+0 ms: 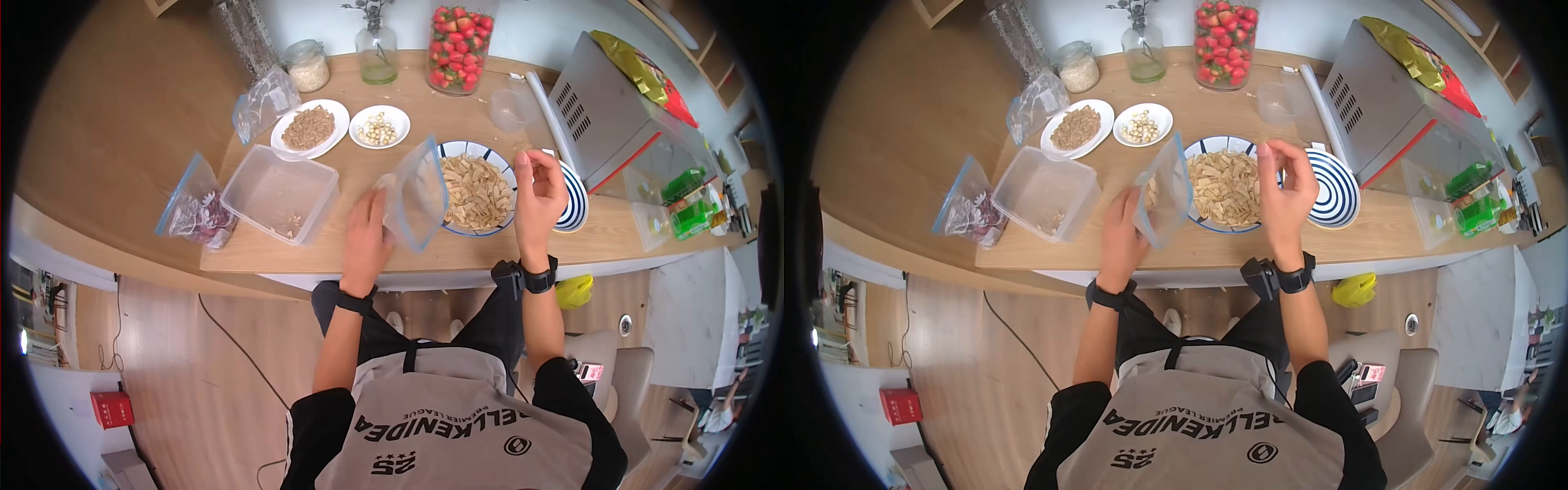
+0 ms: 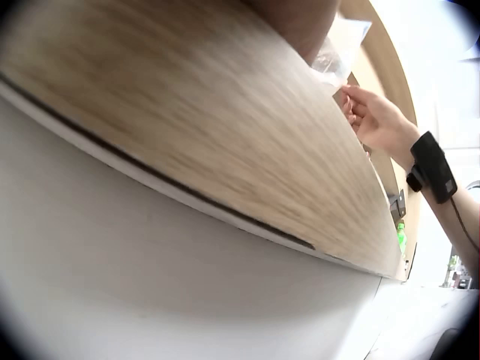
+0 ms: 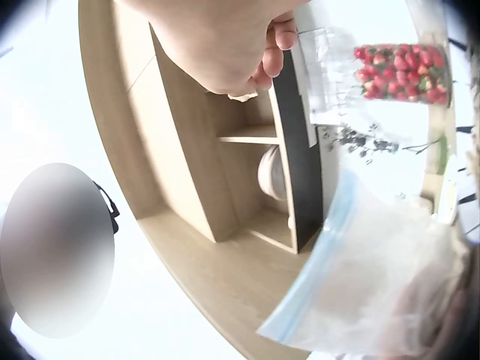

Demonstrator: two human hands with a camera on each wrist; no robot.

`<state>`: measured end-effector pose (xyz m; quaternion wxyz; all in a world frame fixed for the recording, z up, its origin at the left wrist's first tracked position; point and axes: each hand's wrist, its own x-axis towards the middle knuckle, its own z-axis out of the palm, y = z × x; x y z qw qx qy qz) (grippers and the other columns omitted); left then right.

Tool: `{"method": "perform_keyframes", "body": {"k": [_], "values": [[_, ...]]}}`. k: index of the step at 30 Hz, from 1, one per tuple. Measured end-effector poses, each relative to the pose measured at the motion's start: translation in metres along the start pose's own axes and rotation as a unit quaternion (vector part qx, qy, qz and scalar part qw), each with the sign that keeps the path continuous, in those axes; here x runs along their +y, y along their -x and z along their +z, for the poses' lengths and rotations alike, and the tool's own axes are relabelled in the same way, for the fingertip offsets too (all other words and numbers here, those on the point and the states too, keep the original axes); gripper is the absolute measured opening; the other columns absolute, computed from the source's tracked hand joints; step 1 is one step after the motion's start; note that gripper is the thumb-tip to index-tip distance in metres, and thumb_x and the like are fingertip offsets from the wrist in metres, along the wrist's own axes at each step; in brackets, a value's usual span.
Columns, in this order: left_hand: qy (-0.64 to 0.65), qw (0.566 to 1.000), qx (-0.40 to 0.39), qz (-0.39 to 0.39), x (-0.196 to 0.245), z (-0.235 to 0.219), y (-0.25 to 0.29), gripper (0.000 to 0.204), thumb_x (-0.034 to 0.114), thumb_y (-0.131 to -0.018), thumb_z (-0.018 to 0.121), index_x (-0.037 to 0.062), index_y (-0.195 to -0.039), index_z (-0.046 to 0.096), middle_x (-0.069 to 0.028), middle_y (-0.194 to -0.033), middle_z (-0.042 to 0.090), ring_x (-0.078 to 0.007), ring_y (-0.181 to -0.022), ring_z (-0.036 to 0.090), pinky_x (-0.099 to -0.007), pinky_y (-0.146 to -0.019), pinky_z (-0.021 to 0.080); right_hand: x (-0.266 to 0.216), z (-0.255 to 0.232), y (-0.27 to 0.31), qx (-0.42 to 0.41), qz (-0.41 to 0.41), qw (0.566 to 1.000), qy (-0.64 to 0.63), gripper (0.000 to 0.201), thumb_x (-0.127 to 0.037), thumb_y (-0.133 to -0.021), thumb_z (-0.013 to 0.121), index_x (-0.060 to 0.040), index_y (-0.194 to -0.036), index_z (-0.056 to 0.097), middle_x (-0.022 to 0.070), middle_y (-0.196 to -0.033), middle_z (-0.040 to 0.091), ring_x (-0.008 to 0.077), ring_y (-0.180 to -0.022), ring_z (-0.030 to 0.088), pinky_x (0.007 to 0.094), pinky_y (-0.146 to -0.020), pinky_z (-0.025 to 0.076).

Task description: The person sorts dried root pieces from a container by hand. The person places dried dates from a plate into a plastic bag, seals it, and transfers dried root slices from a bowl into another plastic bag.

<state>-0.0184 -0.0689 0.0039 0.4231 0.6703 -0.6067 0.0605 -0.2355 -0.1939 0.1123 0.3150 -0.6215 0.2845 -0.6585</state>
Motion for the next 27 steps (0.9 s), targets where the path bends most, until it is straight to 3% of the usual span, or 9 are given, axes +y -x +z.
{"method": "perform_keyframes", "body": {"k": [3,5,9,10,13,15,19,22,27], "values": [[0.008,1.000,-0.012,-0.011,0.001,0.002,0.002,0.069,-0.009,-0.075,0.060,0.0004,-0.143,0.050,-0.0230,-0.138,0.056,-0.0439,-0.128,0.053,-0.0499,-0.107,0.045,-0.012,0.008,0.003,-0.021,-0.033,0.999,-0.023,0.015,-0.003,-0.093,0.075,0.0028,-0.106,0.071,0.0052,-0.091,0.071,0.0094,-0.074,0.059,0.0243,-0.070,0.048],[0.018,1.000,-0.016,-0.020,-0.002,0.002,0.003,0.071,-0.009,-0.075,0.062,0.0005,-0.144,0.049,-0.0231,-0.139,0.055,-0.0442,-0.128,0.053,-0.0502,-0.108,0.045,-0.020,0.013,0.002,-0.168,-0.102,0.978,0.073,0.018,-0.001,-0.091,0.075,0.0006,-0.108,0.072,0.0072,-0.090,0.071,0.0129,-0.074,0.061,0.0270,-0.070,0.048],[0.038,0.998,-0.030,-0.049,-0.012,0.008,0.006,0.073,-0.006,-0.076,0.067,0.0002,-0.146,0.046,-0.0249,-0.142,0.054,-0.0456,-0.129,0.052,-0.0502,-0.108,0.045,0.039,-0.004,0.004,-0.119,-0.009,0.974,0.193,0.017,-0.009,-0.093,0.073,0.0012,-0.106,0.073,0.0116,-0.089,0.069,0.0188,-0.074,0.061,0.0305,-0.068,0.048],[0.046,0.997,-0.042,-0.052,-0.014,0.009,0.007,0.073,-0.006,-0.077,0.068,0.0000,-0.146,0.045,-0.0257,-0.143,0.053,-0.0461,-0.129,0.052,-0.0501,-0.109,0.045,0.054,-0.010,0.006,-0.153,-0.007,0.956,0.251,0.018,-0.011,-0.092,0.073,0.0019,-0.105,0.074,0.0144,-0.089,0.068,0.0256,-0.077,0.062,0.0352,-0.072,0.050],[0.034,0.998,-0.038,-0.045,-0.011,0.007,0.005,0.071,-0.007,-0.079,0.066,-0.0005,-0.146,0.045,-0.0274,-0.141,0.053,-0.0470,-0.129,0.052,-0.0508,-0.107,0.046,0.085,-0.025,0.015,-0.257,-0.006,0.910,0.324,0.022,-0.009,-0.088,0.077,0.0031,-0.106,0.073,0.0149,-0.090,0.069,0.0246,-0.070,0.061,0.0348,-0.067,0.050],[0.045,0.996,-0.030,-0.070,-0.007,0.008,0.005,0.071,-0.008,-0.079,0.065,-0.0009,-0.147,0.045,-0.0279,-0.140,0.053,-0.0469,-0.129,0.052,-0.0510,-0.107,0.045,0.089,-0.025,0.017,-0.260,-0.055,0.901,0.342,0.021,-0.010,-0.088,0.077,0.0034,-0.104,0.072,0.0156,-0.091,0.068,0.0274,-0.071,0.063,0.0368,-0.067,0.051],[0.025,0.994,0.007,-0.110,-0.004,0.006,0.009,0.069,-0.011,-0.080,0.062,-0.0018,-0.147,0.045,-0.0284,-0.138,0.053,-0.0467,-0.129,0.051,-0.0512,-0.106,0.045,0.091,-0.016,0.019,-0.271,0.006,0.913,0.306,0.019,-0.010,-0.089,0.076,0.0038,-0.101,0.072,0.0170,-0.088,0.068,0.0289,-0.073,0.065,0.0368,-0.068,0.053],[-0.040,0.994,0.058,-0.085,0.004,0.004,0.009,0.057,-0.009,-0.084,0.059,-0.0033,-0.141,0.051,-0.0283,-0.134,0.057,-0.0479,-0.123,0.054,-0.0499,-0.104,0.046,0.093,-0.012,0.021,-0.252,0.035,0.926,0.279,0.015,-0.008,-0.088,0.076,0.0025,-0.098,0.072,0.0177,-0.087,0.068,0.0331,-0.078,0.066,0.0400,-0.072,0.053],[-0.031,0.996,0.031,-0.075,-0.003,0.004,0.011,0.068,-0.008,-0.078,0.065,-0.0022,-0.144,0.048,-0.0280,-0.138,0.054,-0.0474,-0.127,0.051,-0.0507,-0.107,0.044,0.093,-0.011,0.025,-0.199,0.039,0.952,0.229,0.010,-0.005,-0.086,0.075,0.0005,-0.094,0.073,0.0170,-0.085,0.068,0.0362,-0.079,0.065,0.0434,-0.074,0.053]]}}
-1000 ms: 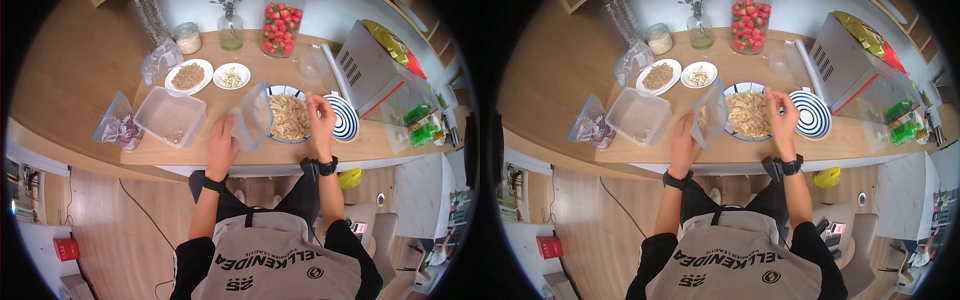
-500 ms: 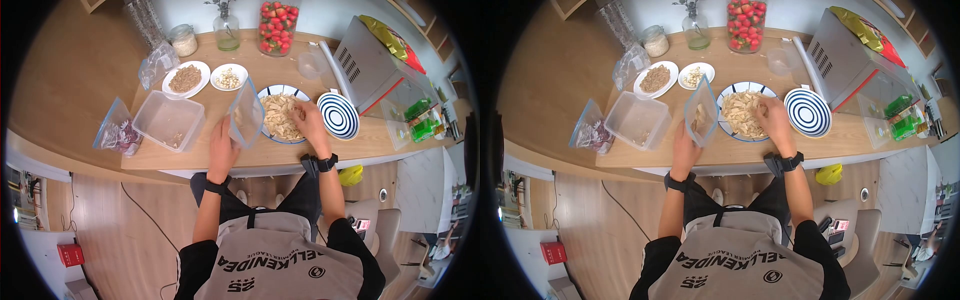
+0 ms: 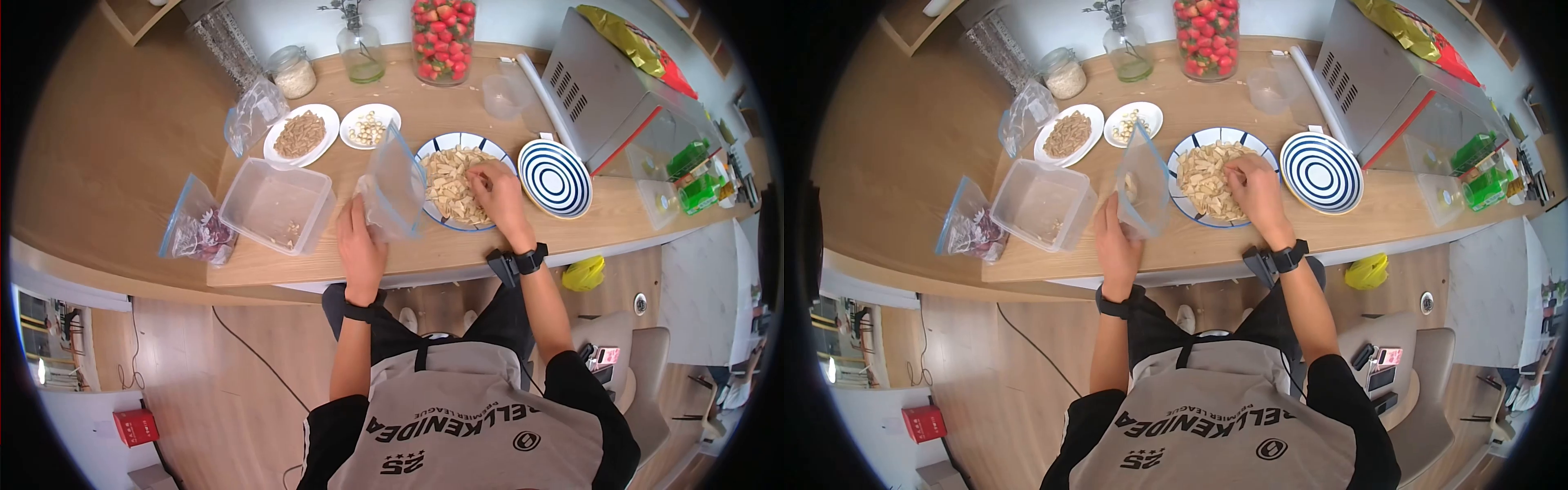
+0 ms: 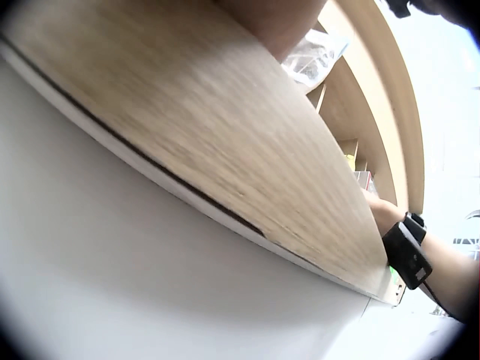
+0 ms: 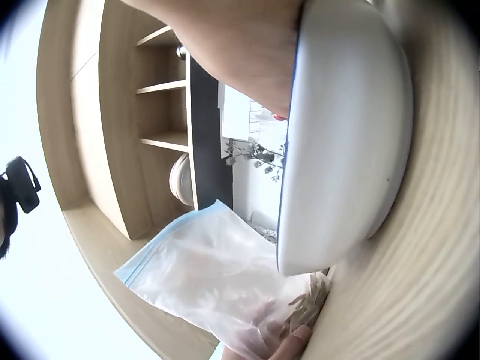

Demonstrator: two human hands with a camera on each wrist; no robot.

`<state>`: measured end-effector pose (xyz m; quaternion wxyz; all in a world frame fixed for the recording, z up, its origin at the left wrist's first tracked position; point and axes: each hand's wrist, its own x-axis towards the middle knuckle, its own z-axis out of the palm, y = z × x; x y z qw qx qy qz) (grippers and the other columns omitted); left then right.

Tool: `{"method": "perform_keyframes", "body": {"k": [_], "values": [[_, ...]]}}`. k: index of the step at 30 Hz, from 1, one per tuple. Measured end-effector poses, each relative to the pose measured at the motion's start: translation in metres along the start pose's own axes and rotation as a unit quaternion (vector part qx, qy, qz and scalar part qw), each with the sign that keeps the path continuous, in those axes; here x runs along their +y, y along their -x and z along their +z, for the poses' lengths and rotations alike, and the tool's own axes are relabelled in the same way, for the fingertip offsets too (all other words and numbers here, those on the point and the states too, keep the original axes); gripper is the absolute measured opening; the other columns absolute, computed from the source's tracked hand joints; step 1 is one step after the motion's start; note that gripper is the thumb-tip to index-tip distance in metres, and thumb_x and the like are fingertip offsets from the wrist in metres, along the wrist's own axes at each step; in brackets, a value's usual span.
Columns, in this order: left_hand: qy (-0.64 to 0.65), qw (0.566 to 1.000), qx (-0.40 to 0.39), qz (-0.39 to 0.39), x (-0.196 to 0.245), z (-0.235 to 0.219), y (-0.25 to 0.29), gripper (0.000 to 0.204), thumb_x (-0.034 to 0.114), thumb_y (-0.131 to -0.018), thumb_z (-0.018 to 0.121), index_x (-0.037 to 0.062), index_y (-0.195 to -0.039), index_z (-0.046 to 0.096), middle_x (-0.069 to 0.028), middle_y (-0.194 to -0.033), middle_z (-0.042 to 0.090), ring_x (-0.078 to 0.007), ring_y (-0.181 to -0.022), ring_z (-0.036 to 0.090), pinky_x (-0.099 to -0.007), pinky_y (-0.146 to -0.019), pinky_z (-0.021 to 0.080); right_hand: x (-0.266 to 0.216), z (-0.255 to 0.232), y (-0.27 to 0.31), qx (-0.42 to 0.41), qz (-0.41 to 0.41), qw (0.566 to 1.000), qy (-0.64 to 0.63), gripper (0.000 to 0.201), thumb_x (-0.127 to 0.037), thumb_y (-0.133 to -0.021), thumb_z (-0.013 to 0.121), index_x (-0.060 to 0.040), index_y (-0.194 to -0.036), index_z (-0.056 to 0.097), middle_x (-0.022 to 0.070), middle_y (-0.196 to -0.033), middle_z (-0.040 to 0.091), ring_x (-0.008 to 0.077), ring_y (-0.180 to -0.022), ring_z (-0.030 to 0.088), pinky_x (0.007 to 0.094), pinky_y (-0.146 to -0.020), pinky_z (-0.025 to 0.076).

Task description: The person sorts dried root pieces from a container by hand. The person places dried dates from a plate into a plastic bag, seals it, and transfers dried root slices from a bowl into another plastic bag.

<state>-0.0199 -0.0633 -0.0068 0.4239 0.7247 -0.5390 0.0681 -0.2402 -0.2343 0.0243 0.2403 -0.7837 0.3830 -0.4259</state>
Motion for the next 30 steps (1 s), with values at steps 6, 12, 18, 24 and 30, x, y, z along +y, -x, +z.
{"method": "perform_keyframes", "body": {"k": [6,12,18,24,30], "values": [[0.026,0.999,-0.032,0.016,0.002,-0.001,0.000,0.077,0.000,-0.073,0.073,-0.0017,-0.146,0.047,-0.0273,-0.142,0.052,-0.0464,-0.131,0.050,-0.0501,-0.111,0.042,-0.002,-0.002,-0.003,0.110,-0.149,0.978,0.093,0.011,-0.005,-0.085,0.076,-0.0008,-0.095,0.076,0.0119,-0.076,0.065,0.0318,-0.069,0.062,0.0378,-0.067,0.052],[0.022,0.999,-0.037,0.024,0.003,-0.003,-0.001,0.086,0.008,-0.069,0.083,0.0000,-0.146,0.046,-0.0262,-0.142,0.054,-0.0456,-0.131,0.052,-0.0497,-0.110,0.044,-0.008,-0.008,0.001,0.068,0.063,0.993,-0.076,0.007,-0.007,-0.093,0.074,-0.0020,-0.098,0.074,0.0056,-0.077,0.068,0.0160,-0.075,0.065,0.0282,-0.067,0.050],[0.024,0.998,-0.049,0.016,0.004,-0.004,-0.001,0.087,0.012,-0.069,0.083,-0.0017,-0.146,0.045,-0.0266,-0.145,0.051,-0.0453,-0.134,0.049,-0.0499,-0.112,0.042,-0.085,-0.030,0.014,0.284,-0.032,0.898,-0.335,0.011,-0.005,-0.099,0.068,0.0017,-0.107,0.069,0.0060,-0.092,0.074,0.0097,-0.080,0.065,0.0254,-0.074,0.052],[0.038,0.998,-0.052,0.019,0.002,-0.004,-0.002,0.089,0.014,-0.069,0.085,-0.0017,-0.147,0.045,-0.0258,-0.146,0.050,-0.0446,-0.134,0.048,-0.0493,-0.112,0.042,-0.071,-0.016,0.003,0.080,-0.060,0.990,-0.097,0.013,-0.005,-0.094,0.069,0.0010,-0.106,0.071,0.0112,-0.092,0.071,0.0173,-0.073,0.061,0.0300,-0.072,0.050],[0.032,0.998,-0.049,0.014,0.002,-0.002,0.000,0.091,0.017,-0.070,0.087,-0.0012,-0.147,0.044,-0.0252,-0.146,0.050,-0.0443,-0.134,0.048,-0.0492,-0.112,0.042,-0.006,0.001,0.003,-0.021,-0.043,0.994,0.093,0.019,-0.008,-0.089,0.073,0.0005,-0.105,0.071,0.0179,-0.099,0.070,0.0361,-0.088,0.065,0.0424,-0.078,0.053]]}}
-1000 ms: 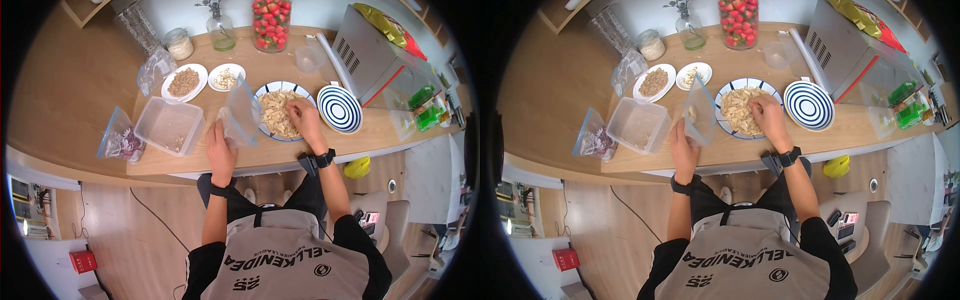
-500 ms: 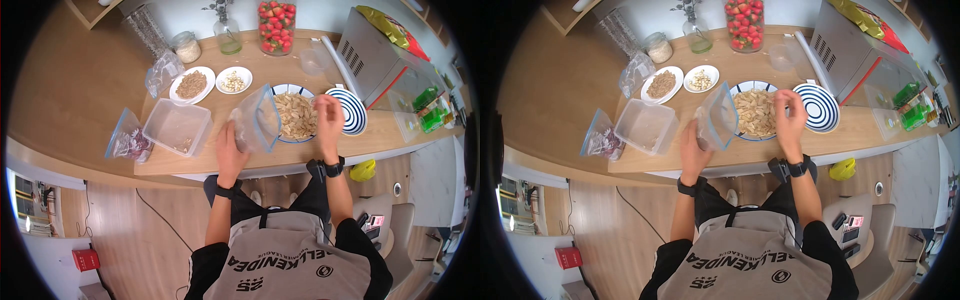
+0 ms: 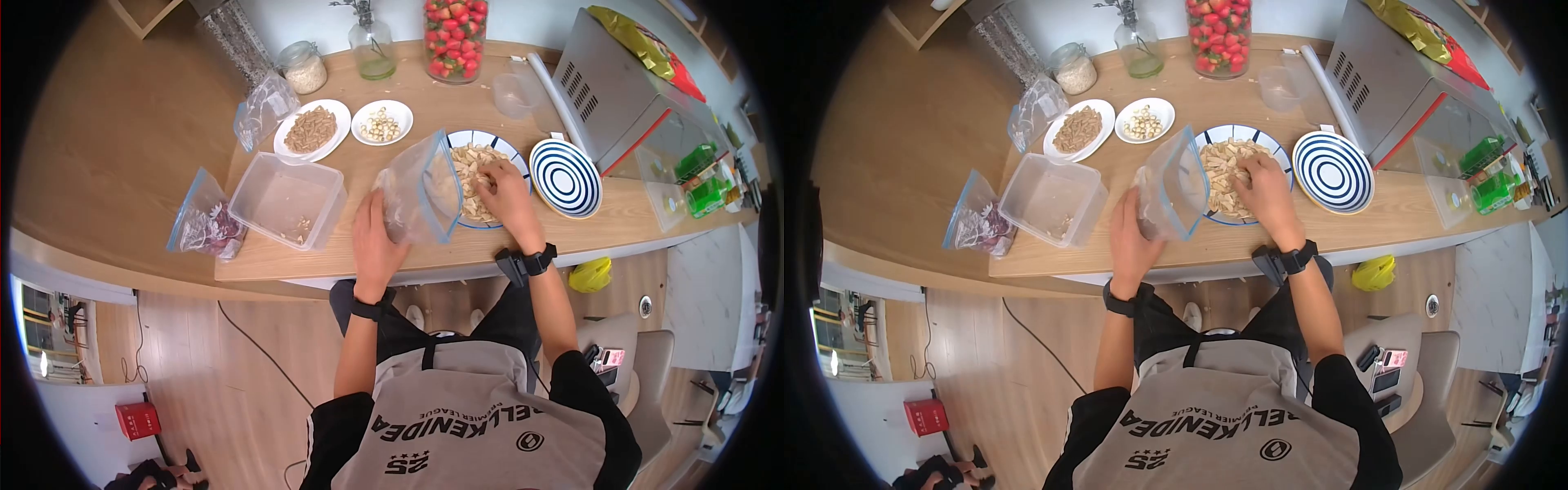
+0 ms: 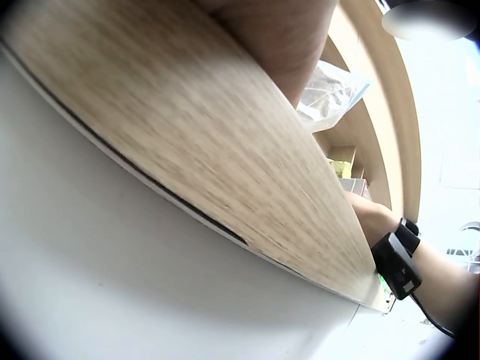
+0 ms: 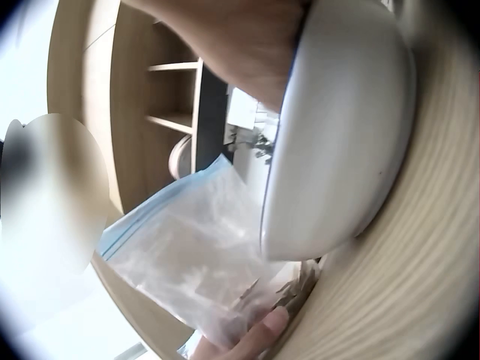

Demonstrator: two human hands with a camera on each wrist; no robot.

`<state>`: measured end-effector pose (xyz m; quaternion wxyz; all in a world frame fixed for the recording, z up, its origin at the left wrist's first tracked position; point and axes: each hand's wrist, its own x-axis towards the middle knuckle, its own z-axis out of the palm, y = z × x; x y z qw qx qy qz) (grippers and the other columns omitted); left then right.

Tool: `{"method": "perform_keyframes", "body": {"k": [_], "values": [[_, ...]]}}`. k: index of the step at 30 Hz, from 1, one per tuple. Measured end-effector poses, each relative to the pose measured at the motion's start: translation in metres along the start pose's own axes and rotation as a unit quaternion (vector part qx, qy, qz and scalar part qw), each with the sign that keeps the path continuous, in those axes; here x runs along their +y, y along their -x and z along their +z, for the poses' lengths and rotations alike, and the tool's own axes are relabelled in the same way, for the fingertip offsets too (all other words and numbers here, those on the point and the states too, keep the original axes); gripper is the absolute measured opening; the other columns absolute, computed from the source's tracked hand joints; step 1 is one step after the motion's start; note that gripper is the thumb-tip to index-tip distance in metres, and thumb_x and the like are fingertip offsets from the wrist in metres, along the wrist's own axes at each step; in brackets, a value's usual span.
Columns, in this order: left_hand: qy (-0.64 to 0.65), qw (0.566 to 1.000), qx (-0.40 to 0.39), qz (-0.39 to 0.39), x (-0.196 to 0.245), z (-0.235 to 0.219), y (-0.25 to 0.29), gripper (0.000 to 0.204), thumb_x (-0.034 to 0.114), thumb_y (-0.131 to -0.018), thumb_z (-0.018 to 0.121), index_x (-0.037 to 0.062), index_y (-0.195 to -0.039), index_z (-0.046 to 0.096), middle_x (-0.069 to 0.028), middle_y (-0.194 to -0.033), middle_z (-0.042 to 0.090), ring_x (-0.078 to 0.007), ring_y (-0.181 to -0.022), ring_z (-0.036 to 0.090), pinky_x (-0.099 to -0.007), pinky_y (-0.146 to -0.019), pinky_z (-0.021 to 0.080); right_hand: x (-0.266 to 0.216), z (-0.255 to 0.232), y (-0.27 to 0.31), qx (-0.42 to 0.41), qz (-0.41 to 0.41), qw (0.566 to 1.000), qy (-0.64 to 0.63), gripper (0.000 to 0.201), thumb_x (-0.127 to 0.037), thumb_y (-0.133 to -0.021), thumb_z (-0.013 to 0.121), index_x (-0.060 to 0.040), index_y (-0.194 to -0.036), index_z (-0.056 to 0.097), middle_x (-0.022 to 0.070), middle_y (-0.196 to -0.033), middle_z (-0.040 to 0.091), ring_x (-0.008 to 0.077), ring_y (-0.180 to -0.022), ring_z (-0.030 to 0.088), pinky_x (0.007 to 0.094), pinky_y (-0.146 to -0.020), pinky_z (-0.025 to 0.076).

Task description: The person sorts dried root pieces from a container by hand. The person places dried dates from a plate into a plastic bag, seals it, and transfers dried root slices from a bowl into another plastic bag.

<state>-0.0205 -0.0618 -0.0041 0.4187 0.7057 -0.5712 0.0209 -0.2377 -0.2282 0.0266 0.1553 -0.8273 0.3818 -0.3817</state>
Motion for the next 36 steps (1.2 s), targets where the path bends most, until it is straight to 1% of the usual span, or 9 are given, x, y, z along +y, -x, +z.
{"method": "perform_keyframes", "body": {"k": [8,17,23,25,29,31,32,35,36], "values": [[-0.006,1.000,-0.008,-0.008,0.003,-0.001,0.000,0.090,0.017,-0.071,0.086,-0.0006,-0.148,0.044,-0.0251,-0.147,0.049,-0.0439,-0.135,0.048,-0.0494,-0.112,0.041,-0.006,-0.001,0.001,-0.035,0.049,0.998,-0.029,0.013,-0.009,-0.089,0.073,0.0013,-0.097,0.070,0.0192,-0.099,0.068,0.0400,-0.088,0.064,0.0453,-0.080,0.052],[-0.028,1.000,-0.002,0.001,0.004,-0.002,-0.001,0.092,0.014,-0.067,0.087,-0.0004,-0.148,0.045,-0.0252,-0.144,0.052,-0.0445,-0.132,0.050,-0.0489,-0.111,0.043,-0.005,0.001,0.001,0.098,-0.040,0.994,0.033,0.013,-0.009,-0.092,0.070,0.0018,-0.097,0.074,0.0172,-0.083,0.066,0.0378,-0.083,0.064,0.0451,-0.075,0.051],[-0.017,1.000,-0.015,-0.012,0.004,-0.004,0.000,0.087,0.016,-0.071,0.085,-0.0003,-0.147,0.045,-0.0246,-0.147,0.049,-0.0439,-0.135,0.048,-0.0493,-0.112,0.041,-0.011,-0.005,0.005,0.064,0.088,0.988,-0.110,0.018,-0.014,-0.099,0.067,0.0024,-0.101,0.073,0.0124,-0.088,0.071,0.0238,-0.077,0.065,0.0319,-0.070,0.051],[-0.025,1.000,0.000,-0.001,0.004,-0.003,-0.001,0.088,0.010,-0.068,0.084,-0.0004,-0.147,0.046,-0.0257,-0.144,0.052,-0.0448,-0.131,0.051,-0.0491,-0.111,0.043,-0.019,-0.016,0.007,0.191,0.126,0.923,-0.310,0.021,-0.017,-0.104,0.063,0.0018,-0.107,0.071,0.0068,-0.089,0.072,0.0133,-0.080,0.063,0.0271,-0.073,0.050],[-0.017,1.000,-0.016,-0.006,0.004,-0.004,0.000,0.086,0.015,-0.071,0.085,-0.0002,-0.146,0.046,-0.0243,-0.147,0.049,-0.0433,-0.135,0.048,-0.0489,-0.111,0.041,-0.065,-0.048,0.012,0.331,0.069,0.863,-0.375,0.019,-0.015,-0.105,0.062,0.0021,-0.109,0.069,0.0041,-0.091,0.070,0.0101,-0.084,0.061,0.0266,-0.078,0.050],[-0.002,1.000,-0.022,-0.014,0.004,-0.003,-0.001,0.086,0.014,-0.071,0.085,-0.0003,-0.146,0.046,-0.0239,-0.147,0.049,-0.0430,-0.135,0.048,-0.0488,-0.111,0.041,-0.077,-0.052,0.016,0.195,0.013,0.936,-0.292,0.017,-0.014,-0.102,0.065,0.0027,-0.105,0.070,0.0069,-0.090,0.069,0.0129,-0.080,0.062,0.0283,-0.075,0.050],[-0.001,1.000,-0.026,-0.010,0.004,-0.003,-0.001,0.086,0.014,-0.071,0.085,-0.0003,-0.146,0.046,-0.0239,-0.147,0.049,-0.0430,-0.135,0.048,-0.0488,-0.111,0.041,-0.077,-0.050,0.013,0.200,0.016,0.936,-0.290,0.017,-0.014,-0.102,0.065,0.0027,-0.105,0.070,0.0069,-0.090,0.069,0.0129,-0.080,0.062,0.0283,-0.075,0.050],[0.005,1.000,-0.024,-0.010,0.002,-0.003,-0.001,0.086,0.014,-0.071,0.085,-0.0002,-0.146,0.046,-0.0237,-0.147,0.049,-0.0429,-0.135,0.048,-0.0485,-0.112,0.041,-0.060,-0.038,-0.003,0.071,-0.014,0.981,-0.180,0.015,-0.012,-0.098,0.069,0.0025,-0.101,0.071,0.0113,-0.089,0.068,0.0189,-0.076,0.061,0.0291,-0.073,0.050],[0.003,1.000,-0.021,-0.011,0.002,-0.002,-0.001,0.087,0.014,-0.071,0.085,-0.0001,-0.147,0.046,-0.0237,-0.147,0.049,-0.0428,-0.135,0.048,-0.0484,-0.112,0.041,-0.043,-0.030,-0.003,0.048,0.033,0.985,-0.160,0.015,-0.012,-0.096,0.070,0.0023,-0.100,0.072,0.0132,-0.089,0.068,0.0231,-0.076,0.062,0.0314,-0.073,0.050]]}}
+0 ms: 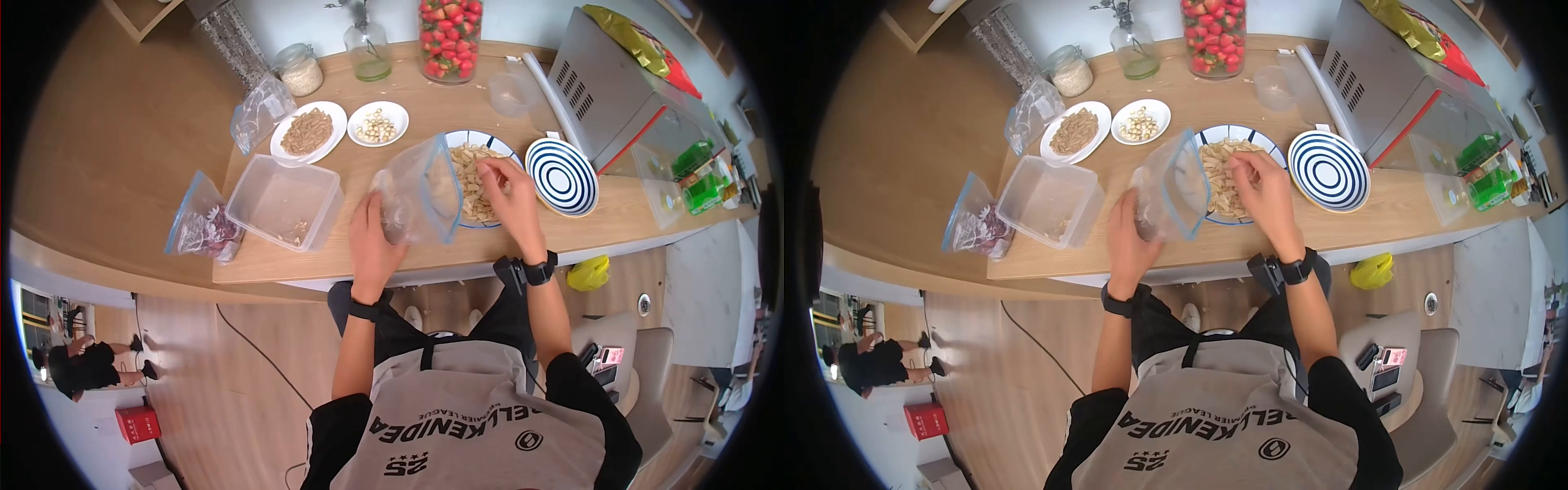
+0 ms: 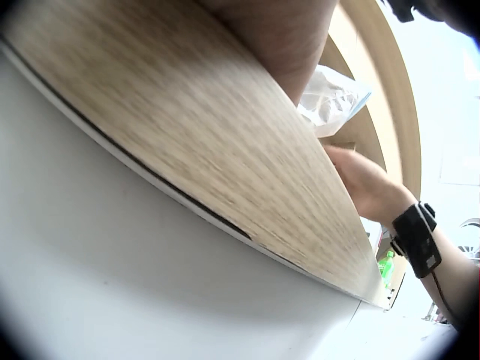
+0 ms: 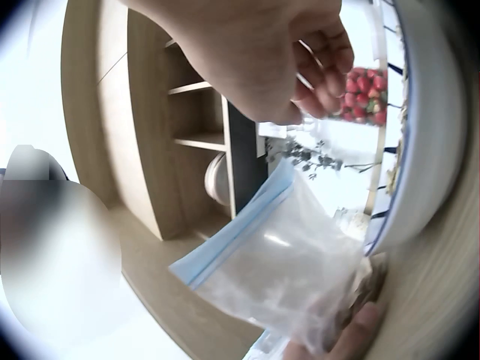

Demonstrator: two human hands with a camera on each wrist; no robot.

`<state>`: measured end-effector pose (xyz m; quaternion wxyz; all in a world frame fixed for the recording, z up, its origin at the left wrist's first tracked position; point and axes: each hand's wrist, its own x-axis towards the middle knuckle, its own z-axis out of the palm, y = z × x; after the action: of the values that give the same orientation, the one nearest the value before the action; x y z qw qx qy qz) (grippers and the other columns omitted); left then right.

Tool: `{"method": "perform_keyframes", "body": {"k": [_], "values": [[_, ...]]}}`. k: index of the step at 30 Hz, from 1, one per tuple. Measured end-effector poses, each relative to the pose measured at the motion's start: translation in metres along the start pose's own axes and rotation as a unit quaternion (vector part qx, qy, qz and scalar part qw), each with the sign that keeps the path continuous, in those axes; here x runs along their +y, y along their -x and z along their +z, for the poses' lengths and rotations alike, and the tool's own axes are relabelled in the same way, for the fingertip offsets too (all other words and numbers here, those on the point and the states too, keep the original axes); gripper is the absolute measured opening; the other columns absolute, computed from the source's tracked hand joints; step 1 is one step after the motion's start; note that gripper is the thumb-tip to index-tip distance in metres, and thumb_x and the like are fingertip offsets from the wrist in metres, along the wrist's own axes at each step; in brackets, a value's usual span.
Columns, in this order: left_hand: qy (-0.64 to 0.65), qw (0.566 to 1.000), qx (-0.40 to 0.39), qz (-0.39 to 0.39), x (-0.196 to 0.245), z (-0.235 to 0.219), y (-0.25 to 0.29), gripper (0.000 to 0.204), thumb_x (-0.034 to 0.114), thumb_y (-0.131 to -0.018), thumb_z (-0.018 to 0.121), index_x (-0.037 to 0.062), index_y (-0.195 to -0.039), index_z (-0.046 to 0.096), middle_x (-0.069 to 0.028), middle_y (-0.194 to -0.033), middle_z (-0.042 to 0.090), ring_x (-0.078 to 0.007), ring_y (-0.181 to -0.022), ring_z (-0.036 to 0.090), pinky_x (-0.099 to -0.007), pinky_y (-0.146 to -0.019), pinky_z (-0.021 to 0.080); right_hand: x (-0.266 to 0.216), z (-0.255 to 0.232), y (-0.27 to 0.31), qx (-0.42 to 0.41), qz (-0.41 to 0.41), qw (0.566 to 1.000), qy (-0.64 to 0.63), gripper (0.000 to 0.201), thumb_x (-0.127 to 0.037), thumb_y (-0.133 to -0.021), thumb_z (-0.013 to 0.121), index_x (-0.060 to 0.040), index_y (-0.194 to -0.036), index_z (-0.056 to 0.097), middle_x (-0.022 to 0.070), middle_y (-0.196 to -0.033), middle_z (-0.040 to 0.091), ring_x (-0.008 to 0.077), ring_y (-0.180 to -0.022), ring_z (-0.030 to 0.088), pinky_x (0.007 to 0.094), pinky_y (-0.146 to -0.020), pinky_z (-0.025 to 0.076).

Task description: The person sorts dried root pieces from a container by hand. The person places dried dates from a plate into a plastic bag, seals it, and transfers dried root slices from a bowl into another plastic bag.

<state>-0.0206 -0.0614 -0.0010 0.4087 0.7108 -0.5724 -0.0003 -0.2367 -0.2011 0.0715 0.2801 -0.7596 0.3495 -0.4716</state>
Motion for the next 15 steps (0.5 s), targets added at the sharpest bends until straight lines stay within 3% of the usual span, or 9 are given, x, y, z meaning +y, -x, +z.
{"method": "perform_keyframes", "body": {"k": [1,2,4,7,11,13,15], "values": [[-0.002,1.000,0.001,-0.002,0.001,0.000,0.002,0.087,0.014,-0.071,0.086,0.0000,-0.147,0.046,-0.0236,-0.148,0.049,-0.0428,-0.135,0.048,-0.0483,-0.112,0.041,0.017,0.002,0.001,-0.016,0.050,0.998,0.022,0.015,-0.011,-0.093,0.072,0.0021,-0.099,0.072,0.0152,-0.090,0.068,0.0274,-0.077,0.063,0.0337,-0.072,0.051],[-0.002,1.000,0.001,-0.005,0.001,0.000,0.003,0.087,0.014,-0.071,0.086,0.0000,-0.147,0.046,-0.0236,-0.148,0.049,-0.0428,-0.135,0.048,-0.0483,-0.112,0.041,0.030,0.005,0.004,-0.019,0.051,0.998,0.022,0.015,-0.011,-0.093,0.072,0.0021,-0.099,0.072,0.0152,-0.090,0.068,0.0274,-0.077,0.063,0.0337,-0.072,0.051],[-0.012,1.000,-0.004,-0.013,0.002,-0.001,0.001,0.087,0.014,-0.071,0.086,0.0001,-0.147,0.046,-0.0236,-0.148,0.049,-0.0429,-0.135,0.048,-0.0480,-0.112,0.040,0.045,0.010,0.005,-0.039,-0.050,0.979,0.194,0.016,-0.011,-0.089,0.074,0.0016,-0.099,0.072,0.0161,-0.089,0.070,0.0324,-0.081,0.065,0.0408,-0.073,0.052],[-0.004,1.000,-0.010,-0.016,0.004,-0.002,0.001,0.087,0.015,-0.071,0.086,0.0000,-0.147,0.046,-0.0234,-0.148,0.049,-0.0426,-0.135,0.048,-0.0482,-0.112,0.040,0.047,0.014,0.005,-0.085,0.008,0.986,0.144,0.015,-0.010,-0.087,0.074,0.0005,-0.098,0.072,0.0156,-0.087,0.070,0.0355,-0.083,0.066,0.0460,-0.075,0.052],[-0.009,1.000,-0.011,-0.018,0.004,-0.001,0.001,0.086,0.016,-0.072,0.086,-0.0001,-0.146,0.046,-0.0235,-0.147,0.049,-0.0426,-0.135,0.048,-0.0483,-0.112,0.041,0.046,0.014,0.006,-0.079,0.016,0.989,0.127,0.012,-0.008,-0.088,0.074,-0.0001,-0.096,0.072,0.0145,-0.085,0.070,0.0344,-0.084,0.066,0.0440,-0.075,0.052],[-0.029,1.000,0.011,-0.001,0.004,-0.001,0.000,0.087,0.006,-0.067,0.081,0.0001,-0.146,0.046,-0.0247,-0.145,0.052,-0.0443,-0.131,0.051,-0.0478,-0.110,0.045,0.044,0.015,0.007,-0.053,0.007,0.993,0.105,0.010,-0.007,-0.088,0.074,0.0003,-0.095,0.072,0.0143,-0.086,0.070,0.0335,-0.083,0.067,0.0423,-0.074,0.053],[-0.034,0.999,0.009,-0.002,0.003,-0.001,0.001,0.088,0.007,-0.067,0.082,0.0001,-0.146,0.046,-0.0249,-0.145,0.052,-0.0445,-0.131,0.051,-0.0481,-0.110,0.044,0.046,0.016,0.008,-0.038,0.000,0.995,0.094,0.010,-0.006,-0.088,0.074,0.0007,-0.095,0.072,0.0144,-0.086,0.070,0.0330,-0.081,0.067,0.0414,-0.073,0.053]]}}
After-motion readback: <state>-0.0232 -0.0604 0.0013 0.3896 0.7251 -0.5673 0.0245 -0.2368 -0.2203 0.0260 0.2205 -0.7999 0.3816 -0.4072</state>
